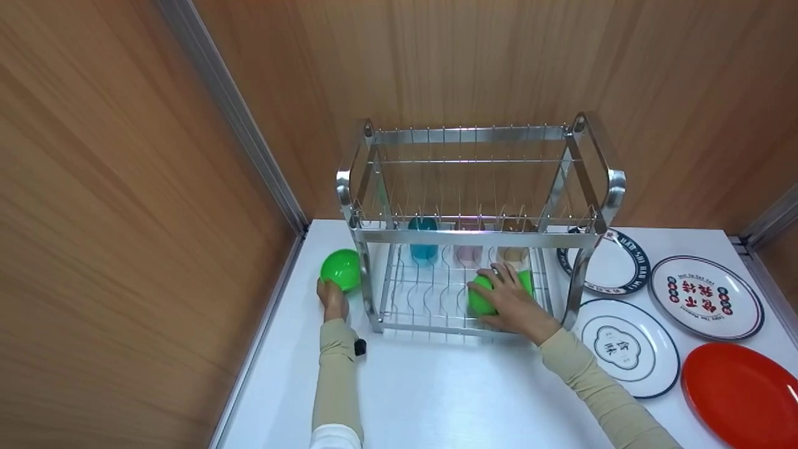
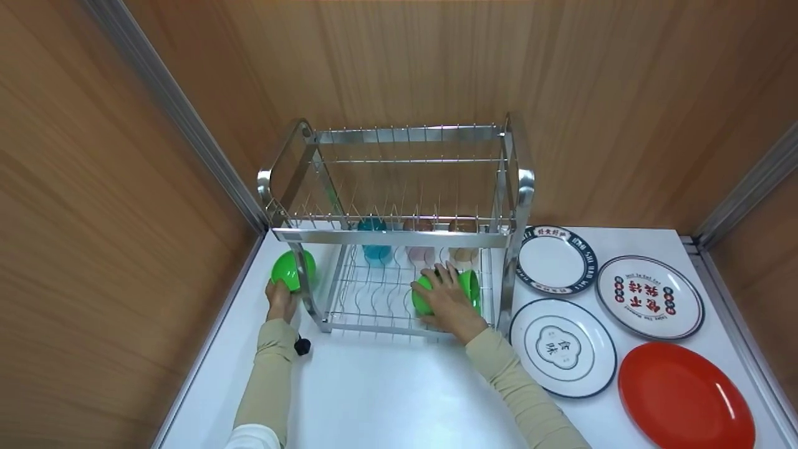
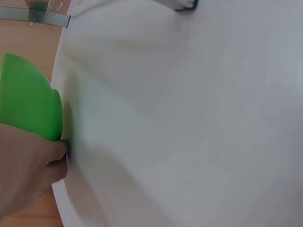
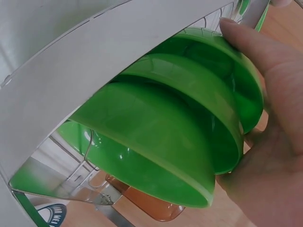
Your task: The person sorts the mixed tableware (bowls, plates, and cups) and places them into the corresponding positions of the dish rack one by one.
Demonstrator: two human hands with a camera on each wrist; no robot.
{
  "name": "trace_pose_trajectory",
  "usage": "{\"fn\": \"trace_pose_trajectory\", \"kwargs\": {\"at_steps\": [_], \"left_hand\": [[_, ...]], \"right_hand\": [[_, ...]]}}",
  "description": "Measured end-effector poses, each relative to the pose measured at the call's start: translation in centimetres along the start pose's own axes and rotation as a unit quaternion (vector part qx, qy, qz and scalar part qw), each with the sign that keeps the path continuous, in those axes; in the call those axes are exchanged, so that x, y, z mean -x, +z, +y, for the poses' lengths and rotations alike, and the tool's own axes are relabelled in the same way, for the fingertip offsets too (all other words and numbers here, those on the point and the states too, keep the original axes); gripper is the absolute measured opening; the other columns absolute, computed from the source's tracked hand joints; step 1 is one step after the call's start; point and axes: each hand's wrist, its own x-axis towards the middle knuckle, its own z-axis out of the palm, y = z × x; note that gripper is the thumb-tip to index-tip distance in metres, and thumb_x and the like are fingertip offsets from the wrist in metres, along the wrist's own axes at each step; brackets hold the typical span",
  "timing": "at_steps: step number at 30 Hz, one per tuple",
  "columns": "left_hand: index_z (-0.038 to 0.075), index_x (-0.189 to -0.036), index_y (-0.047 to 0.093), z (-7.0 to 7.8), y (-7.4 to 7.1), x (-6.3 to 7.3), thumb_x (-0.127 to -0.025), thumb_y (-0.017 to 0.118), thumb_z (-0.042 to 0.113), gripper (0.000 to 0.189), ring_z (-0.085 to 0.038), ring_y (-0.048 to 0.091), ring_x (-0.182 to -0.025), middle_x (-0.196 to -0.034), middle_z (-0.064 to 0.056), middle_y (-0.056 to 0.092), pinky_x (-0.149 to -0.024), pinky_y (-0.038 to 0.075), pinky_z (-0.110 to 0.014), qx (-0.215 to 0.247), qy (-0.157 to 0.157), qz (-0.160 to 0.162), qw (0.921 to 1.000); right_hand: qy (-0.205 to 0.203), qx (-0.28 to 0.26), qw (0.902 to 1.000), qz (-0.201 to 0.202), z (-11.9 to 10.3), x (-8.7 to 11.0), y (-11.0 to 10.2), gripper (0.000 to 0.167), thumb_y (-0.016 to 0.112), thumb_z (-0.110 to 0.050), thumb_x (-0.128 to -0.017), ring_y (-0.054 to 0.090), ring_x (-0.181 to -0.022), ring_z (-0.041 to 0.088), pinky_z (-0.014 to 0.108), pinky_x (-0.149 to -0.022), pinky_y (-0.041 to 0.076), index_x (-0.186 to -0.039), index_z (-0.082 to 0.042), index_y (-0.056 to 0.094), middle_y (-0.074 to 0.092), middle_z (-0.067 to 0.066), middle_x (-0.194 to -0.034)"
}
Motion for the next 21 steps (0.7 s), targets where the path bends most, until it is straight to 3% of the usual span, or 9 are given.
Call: {"fn": "trace_pose_trajectory", "kwargs": {"at_steps": [1,2,3,8,12,15,21], "left_hand": [[0.002,-0.151,0.038,-0.1,-0.1,0.0,-0.113,0.031,0.021,0.043,-0.021,0.044,-0.141,-0.149,-0.016,0.048,-0.115,0.035,-0.026,0.007,0.01,-0.003,0.9999],[0.003,-0.153,0.036,0.7,0.2,0.6,-0.113,0.03,0.02,0.044,-0.022,0.042,-0.144,-0.152,-0.016,0.045,-0.118,0.033,-0.028,0.009,0.001,-0.001,1.0],[0.003,-0.154,0.034,0.5,0.4,0.5,-0.113,0.03,0.021,0.045,-0.022,0.041,-0.144,-0.153,-0.016,0.044,-0.118,0.032,-0.028,0.009,0.002,0.007,0.9999],[0.001,-0.16,0.018,7.0,2.1,6.3,-0.113,0.018,0.018,0.05,-0.034,0.027,-0.152,-0.163,-0.023,0.028,-0.124,0.025,-0.039,-0.008,-0.036,-0.007,0.9993],[0.001,-0.16,0.016,9.6,2.2,8.8,-0.113,0.015,0.015,0.05,-0.035,0.025,-0.153,-0.164,-0.024,0.024,-0.124,0.026,-0.041,0.007,-0.054,-0.029,0.9981],[0.002,-0.16,0.017,10.3,2.2,9.7,-0.112,0.016,0.012,0.049,-0.036,0.026,-0.152,-0.163,-0.025,0.025,-0.123,0.027,-0.044,0.033,-0.054,-0.031,0.9975],[0.006,-0.16,0.023,9.8,2.0,9.5,-0.112,0.02,0.008,0.048,-0.036,0.029,-0.15,-0.162,-0.024,0.027,-0.122,0.03,-0.044,0.103,-0.021,-0.029,0.994]], "right_hand": [[-0.001,-0.002,1.0,0.0,0.0,0.0,0.0,0.069,0.087,-0.034,-0.084,0.029,-0.145,0.048,0.07,-0.117,0.021,-0.145,-0.02,0.058,0.044,0.018,-0.152],[-0.002,-0.003,1.0,0.001,0.0,0.0,0.0,0.069,0.087,-0.034,-0.084,0.03,-0.145,0.048,0.07,-0.117,0.021,-0.145,-0.02,0.058,0.044,0.018,-0.152],[-0.002,-0.003,1.0,0.002,0.0,0.0,0.0,0.069,0.087,-0.033,-0.084,0.031,-0.144,0.048,0.07,-0.117,0.022,-0.145,-0.02,0.058,0.044,0.018,-0.152],[-0.008,0.0,0.9999,0.012,0.0,-0.1,0.1,0.071,0.087,-0.034,-0.084,0.033,-0.143,0.048,0.069,-0.118,0.022,-0.146,-0.018,0.057,0.045,0.019,-0.152],[-0.014,-0.008,0.9997,0.02,-0.1,0.1,0.1,0.076,0.085,-0.038,-0.086,0.032,-0.144,0.049,0.068,-0.12,0.018,-0.151,-0.016,0.052,0.043,0.02,-0.155],[-0.004,-0.03,0.9991,0.029,-0.2,0.4,-0.1,0.08,0.082,-0.043,-0.087,0.03,-0.147,0.047,0.066,-0.12,0.02,-0.154,-0.015,0.048,0.04,0.02,-0.157],[0.019,-0.083,0.9954,0.044,-0.2,0.6,-0.7,0.078,0.073,-0.053,-0.092,0.029,-0.148,0.038,0.061,-0.116,0.033,-0.155,-0.015,0.045,0.039,0.015,-0.157]]}}
